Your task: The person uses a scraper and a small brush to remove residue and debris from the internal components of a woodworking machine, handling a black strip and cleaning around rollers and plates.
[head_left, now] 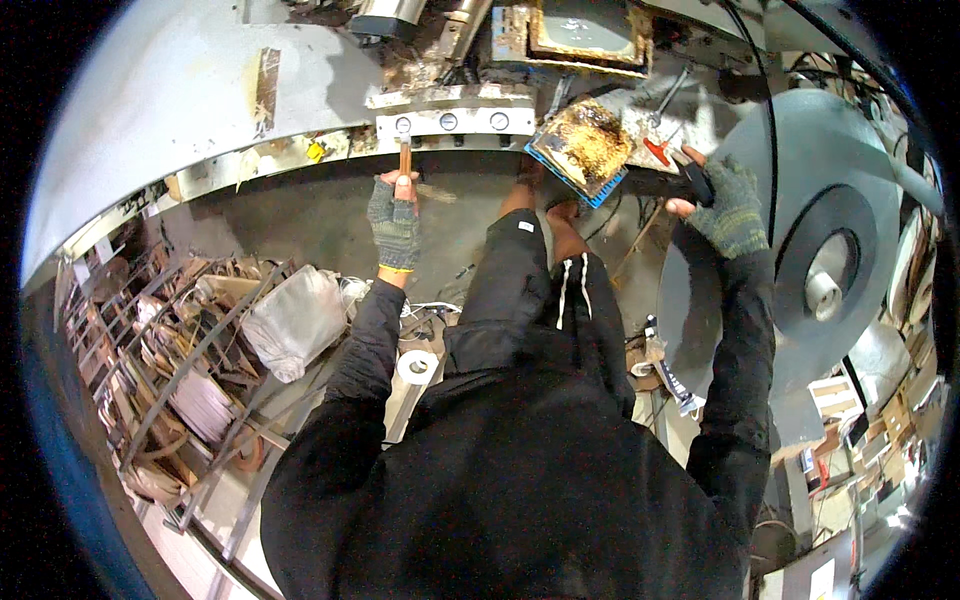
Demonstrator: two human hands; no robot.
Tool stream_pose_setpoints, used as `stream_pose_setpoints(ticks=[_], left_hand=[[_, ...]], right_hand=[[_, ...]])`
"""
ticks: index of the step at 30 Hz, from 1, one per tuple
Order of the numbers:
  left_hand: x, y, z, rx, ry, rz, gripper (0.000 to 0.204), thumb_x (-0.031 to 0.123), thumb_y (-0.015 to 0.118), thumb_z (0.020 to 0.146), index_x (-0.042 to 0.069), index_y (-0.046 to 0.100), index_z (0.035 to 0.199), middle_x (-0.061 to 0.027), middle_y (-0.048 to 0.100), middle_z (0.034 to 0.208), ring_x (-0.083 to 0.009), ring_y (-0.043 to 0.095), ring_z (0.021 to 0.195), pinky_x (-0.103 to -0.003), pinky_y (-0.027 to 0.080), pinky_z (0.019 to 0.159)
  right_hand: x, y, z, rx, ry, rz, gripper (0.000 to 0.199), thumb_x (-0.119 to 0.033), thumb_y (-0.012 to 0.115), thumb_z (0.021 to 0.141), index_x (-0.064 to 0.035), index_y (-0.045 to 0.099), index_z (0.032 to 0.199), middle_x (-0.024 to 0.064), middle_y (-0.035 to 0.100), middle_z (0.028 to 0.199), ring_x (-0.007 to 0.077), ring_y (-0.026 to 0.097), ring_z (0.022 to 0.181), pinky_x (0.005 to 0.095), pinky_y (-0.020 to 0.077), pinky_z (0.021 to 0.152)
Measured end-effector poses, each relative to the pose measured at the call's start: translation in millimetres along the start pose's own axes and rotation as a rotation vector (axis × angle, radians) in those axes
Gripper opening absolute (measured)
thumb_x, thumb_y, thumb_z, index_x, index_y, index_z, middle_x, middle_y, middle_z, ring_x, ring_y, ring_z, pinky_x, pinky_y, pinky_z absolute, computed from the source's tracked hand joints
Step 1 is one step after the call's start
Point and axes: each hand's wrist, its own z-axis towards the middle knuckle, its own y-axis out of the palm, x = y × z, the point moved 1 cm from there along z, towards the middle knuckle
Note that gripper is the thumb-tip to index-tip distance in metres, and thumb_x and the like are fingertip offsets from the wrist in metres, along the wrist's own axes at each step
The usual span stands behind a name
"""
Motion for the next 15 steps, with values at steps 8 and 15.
stream_pose_setpoints(ticks=[8, 15], left_hand=[[-81, 80, 45, 0.192, 0.257, 0.252, 0.025, 0.025, 0.068, 0.105, 0.0, 0.07, 0.106, -0.0092, 0.067, 0.094, -0.0203, 0.062, 0.089, -0.038, 0.052, 0.085], [-134, 104, 96, 0.297, 0.131, 0.277, 0.035, 0.033, 0.074, 0.101, 0.001, 0.073, 0.114, -0.0061, 0.07, 0.087, -0.0175, 0.061, 0.078, -0.035, 0.052, 0.077]], right_hand=[[5, 1, -10, 0.029, 0.035, 0.052, 0.076, -0.033, 0.088, 0.08, -0.0161, 0.059, 0.149, 0.0202, 0.068, 0.125, 0.0427, 0.059, 0.121, 0.0511, 0.0459, 0.105], [1, 5, -43, 0.225, -0.006, -0.05, 0.07, -0.031, 0.084, 0.084, -0.0124, 0.058, 0.146, 0.0165, 0.065, 0.135, 0.0398, 0.061, 0.122, 0.048, 0.0473, 0.105]])
